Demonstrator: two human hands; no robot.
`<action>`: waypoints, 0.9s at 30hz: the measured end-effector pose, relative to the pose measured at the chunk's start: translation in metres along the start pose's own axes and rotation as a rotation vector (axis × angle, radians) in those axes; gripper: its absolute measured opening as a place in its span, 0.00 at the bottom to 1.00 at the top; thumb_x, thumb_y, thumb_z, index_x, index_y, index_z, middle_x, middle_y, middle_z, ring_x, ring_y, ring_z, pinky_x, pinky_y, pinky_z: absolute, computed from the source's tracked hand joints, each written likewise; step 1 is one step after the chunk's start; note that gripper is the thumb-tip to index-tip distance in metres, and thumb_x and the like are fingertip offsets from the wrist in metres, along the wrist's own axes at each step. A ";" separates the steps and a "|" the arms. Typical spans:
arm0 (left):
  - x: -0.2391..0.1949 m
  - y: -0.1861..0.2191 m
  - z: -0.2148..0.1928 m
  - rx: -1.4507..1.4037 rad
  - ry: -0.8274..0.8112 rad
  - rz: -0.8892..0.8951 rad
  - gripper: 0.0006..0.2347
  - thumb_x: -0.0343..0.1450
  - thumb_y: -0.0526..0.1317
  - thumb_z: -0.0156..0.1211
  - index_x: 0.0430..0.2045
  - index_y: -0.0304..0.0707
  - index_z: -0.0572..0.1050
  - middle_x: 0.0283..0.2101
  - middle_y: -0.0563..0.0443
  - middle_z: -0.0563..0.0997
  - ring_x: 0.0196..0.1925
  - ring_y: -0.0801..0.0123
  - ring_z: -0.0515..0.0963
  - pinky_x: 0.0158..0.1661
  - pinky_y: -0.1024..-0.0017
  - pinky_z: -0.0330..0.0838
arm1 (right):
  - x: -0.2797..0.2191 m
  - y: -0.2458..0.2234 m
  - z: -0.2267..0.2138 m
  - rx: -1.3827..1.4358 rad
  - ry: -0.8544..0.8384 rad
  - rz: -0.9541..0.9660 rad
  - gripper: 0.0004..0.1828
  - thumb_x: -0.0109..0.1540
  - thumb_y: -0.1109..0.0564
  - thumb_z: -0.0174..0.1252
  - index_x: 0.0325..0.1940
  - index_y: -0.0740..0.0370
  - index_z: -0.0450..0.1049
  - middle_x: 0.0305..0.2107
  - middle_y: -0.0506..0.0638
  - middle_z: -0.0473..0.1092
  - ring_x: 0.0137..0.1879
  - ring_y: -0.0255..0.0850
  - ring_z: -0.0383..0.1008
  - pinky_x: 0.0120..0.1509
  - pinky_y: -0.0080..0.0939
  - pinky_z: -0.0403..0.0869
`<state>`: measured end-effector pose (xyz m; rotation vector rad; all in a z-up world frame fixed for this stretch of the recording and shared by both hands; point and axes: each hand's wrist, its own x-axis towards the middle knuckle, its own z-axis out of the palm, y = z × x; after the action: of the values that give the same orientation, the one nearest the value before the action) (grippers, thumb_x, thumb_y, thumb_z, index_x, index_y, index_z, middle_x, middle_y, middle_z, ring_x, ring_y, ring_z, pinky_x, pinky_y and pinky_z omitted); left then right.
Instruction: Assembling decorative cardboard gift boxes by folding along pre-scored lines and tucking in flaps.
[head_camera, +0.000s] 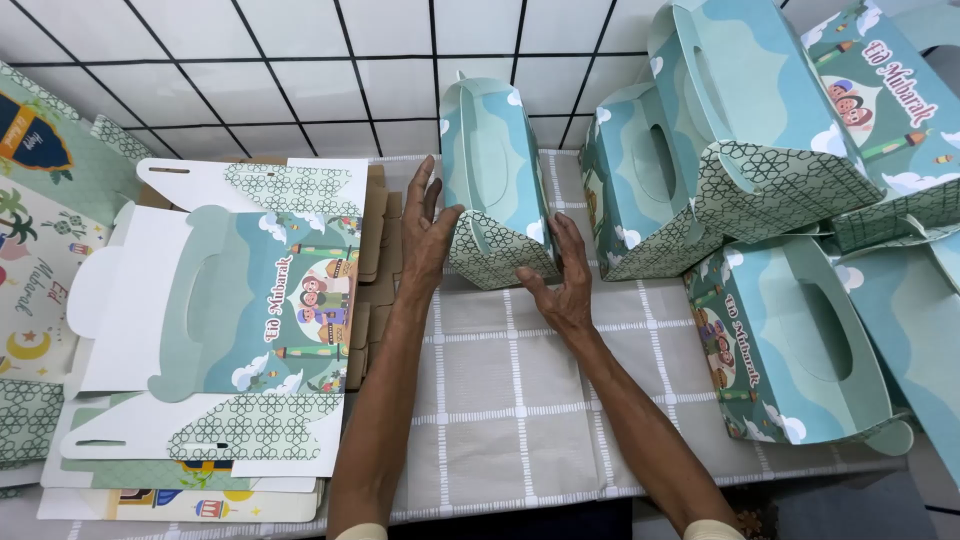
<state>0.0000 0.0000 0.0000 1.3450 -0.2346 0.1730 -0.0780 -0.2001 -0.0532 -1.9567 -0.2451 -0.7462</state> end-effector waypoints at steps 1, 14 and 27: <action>0.001 0.000 0.000 0.000 0.002 0.001 0.33 0.68 0.38 0.62 0.72 0.49 0.58 0.76 0.37 0.52 0.75 0.31 0.52 0.66 0.25 0.33 | 0.001 -0.001 0.000 0.001 -0.001 -0.001 0.43 0.61 0.40 0.67 0.75 0.58 0.60 0.69 0.62 0.57 0.74 0.62 0.58 0.76 0.66 0.60; -0.005 0.001 0.014 -0.210 -0.024 -0.148 0.36 0.68 0.50 0.63 0.72 0.42 0.55 0.75 0.31 0.50 0.74 0.25 0.47 0.69 0.29 0.41 | 0.001 -0.006 0.004 -0.108 0.011 -0.081 0.46 0.59 0.44 0.70 0.75 0.60 0.58 0.67 0.63 0.58 0.73 0.62 0.60 0.76 0.66 0.61; -0.001 -0.011 0.003 -0.052 -0.062 -0.132 0.40 0.68 0.55 0.64 0.73 0.41 0.51 0.75 0.27 0.47 0.74 0.24 0.48 0.69 0.32 0.48 | 0.002 -0.014 0.003 -0.078 -0.053 0.194 0.53 0.57 0.42 0.71 0.78 0.58 0.50 0.68 0.63 0.57 0.75 0.61 0.57 0.79 0.67 0.54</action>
<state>0.0016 -0.0055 -0.0096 1.3103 -0.2004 0.0146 -0.0815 -0.1912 -0.0426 -2.0420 -0.0572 -0.5852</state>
